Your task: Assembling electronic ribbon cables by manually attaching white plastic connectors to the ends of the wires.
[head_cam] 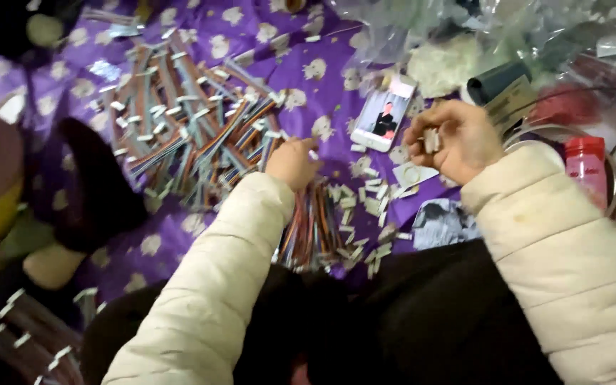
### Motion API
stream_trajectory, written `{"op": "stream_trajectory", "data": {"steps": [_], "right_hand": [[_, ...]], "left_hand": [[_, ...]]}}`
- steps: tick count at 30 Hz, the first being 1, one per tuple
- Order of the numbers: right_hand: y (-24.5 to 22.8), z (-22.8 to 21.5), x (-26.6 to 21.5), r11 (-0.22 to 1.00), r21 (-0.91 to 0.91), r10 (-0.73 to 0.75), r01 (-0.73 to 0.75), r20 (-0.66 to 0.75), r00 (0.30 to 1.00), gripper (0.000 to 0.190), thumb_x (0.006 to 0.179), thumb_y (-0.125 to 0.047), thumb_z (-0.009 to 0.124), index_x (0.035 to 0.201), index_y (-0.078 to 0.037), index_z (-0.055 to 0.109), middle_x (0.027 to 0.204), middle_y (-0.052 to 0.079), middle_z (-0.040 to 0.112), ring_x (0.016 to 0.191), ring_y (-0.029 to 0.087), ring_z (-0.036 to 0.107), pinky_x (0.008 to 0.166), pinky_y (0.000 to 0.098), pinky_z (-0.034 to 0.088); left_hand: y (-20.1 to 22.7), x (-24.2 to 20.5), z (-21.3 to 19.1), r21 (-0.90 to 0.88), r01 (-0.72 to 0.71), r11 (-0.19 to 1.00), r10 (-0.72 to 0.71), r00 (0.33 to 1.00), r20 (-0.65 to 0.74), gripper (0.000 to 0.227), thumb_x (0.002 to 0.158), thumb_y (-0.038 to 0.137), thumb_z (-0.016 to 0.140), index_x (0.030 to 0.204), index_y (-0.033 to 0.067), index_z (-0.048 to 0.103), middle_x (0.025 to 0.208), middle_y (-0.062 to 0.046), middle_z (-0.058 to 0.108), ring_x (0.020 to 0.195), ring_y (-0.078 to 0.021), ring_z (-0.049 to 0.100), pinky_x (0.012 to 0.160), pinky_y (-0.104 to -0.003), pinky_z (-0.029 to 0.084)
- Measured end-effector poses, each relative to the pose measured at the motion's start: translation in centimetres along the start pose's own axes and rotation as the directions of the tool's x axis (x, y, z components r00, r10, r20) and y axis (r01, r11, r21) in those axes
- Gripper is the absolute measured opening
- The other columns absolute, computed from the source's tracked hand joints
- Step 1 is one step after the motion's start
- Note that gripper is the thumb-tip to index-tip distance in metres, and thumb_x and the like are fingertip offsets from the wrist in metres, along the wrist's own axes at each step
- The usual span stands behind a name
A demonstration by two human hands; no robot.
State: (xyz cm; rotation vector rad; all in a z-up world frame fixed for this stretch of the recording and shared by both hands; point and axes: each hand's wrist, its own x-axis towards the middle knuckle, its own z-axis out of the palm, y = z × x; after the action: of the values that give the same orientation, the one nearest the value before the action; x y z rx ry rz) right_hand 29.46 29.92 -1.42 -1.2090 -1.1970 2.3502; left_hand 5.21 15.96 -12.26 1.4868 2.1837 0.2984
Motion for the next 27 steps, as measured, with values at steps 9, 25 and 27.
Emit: {"op": "stream_trajectory", "data": {"steps": [9, 25, 27], "right_hand": [[3.3, -1.7, 5.8, 0.279, -0.96, -0.003, 0.025, 0.025, 1.0, 0.028, 0.08, -0.041, 0.059, 0.072, -0.019, 0.076, 0.07, 0.006, 0.069, 0.071, 0.025, 0.065, 0.066, 0.0349, 0.049], [1.7, -1.2, 3.0, -0.02, -1.0, 0.014, 0.023, 0.023, 1.0, 0.028, 0.081, -0.038, 0.052, 0.098, -0.029, 0.073, 0.101, 0.007, 0.071, 0.107, 0.034, 0.059, 0.091, 0.0476, 0.046], [1.2, -0.8, 2.9, -0.024, -0.999, 0.025, 0.032, 0.032, 0.999, 0.028, 0.081, -0.038, 0.052, 0.098, -0.029, 0.073, 0.1, 0.007, 0.071, 0.106, 0.034, 0.06, 0.091, 0.047, 0.046]], "left_hand": [[4.2, 0.2, 0.2, -0.093, -0.143, 0.985, 0.153, 0.983, 0.106, 0.021, 0.072, 0.022, 0.065, 0.09, 0.0119, 0.065, 0.088, -0.018, 0.063, 0.086, -0.0413, 0.065, 0.074, -0.049, 0.054], [4.0, -0.5, -0.7, -0.842, 0.184, 0.507, -0.068, 0.982, 0.174, 0.019, 0.077, 0.003, 0.056, 0.095, 0.0003, 0.06, 0.071, -0.014, 0.059, 0.061, -0.0223, 0.065, 0.058, -0.032, 0.059], [4.3, -1.0, -0.7, -0.844, 0.259, 0.469, -0.053, 0.963, 0.266, 0.019, 0.082, 0.005, 0.055, 0.099, -0.0008, 0.06, 0.075, -0.014, 0.059, 0.065, -0.0227, 0.065, 0.063, -0.033, 0.059]]}}
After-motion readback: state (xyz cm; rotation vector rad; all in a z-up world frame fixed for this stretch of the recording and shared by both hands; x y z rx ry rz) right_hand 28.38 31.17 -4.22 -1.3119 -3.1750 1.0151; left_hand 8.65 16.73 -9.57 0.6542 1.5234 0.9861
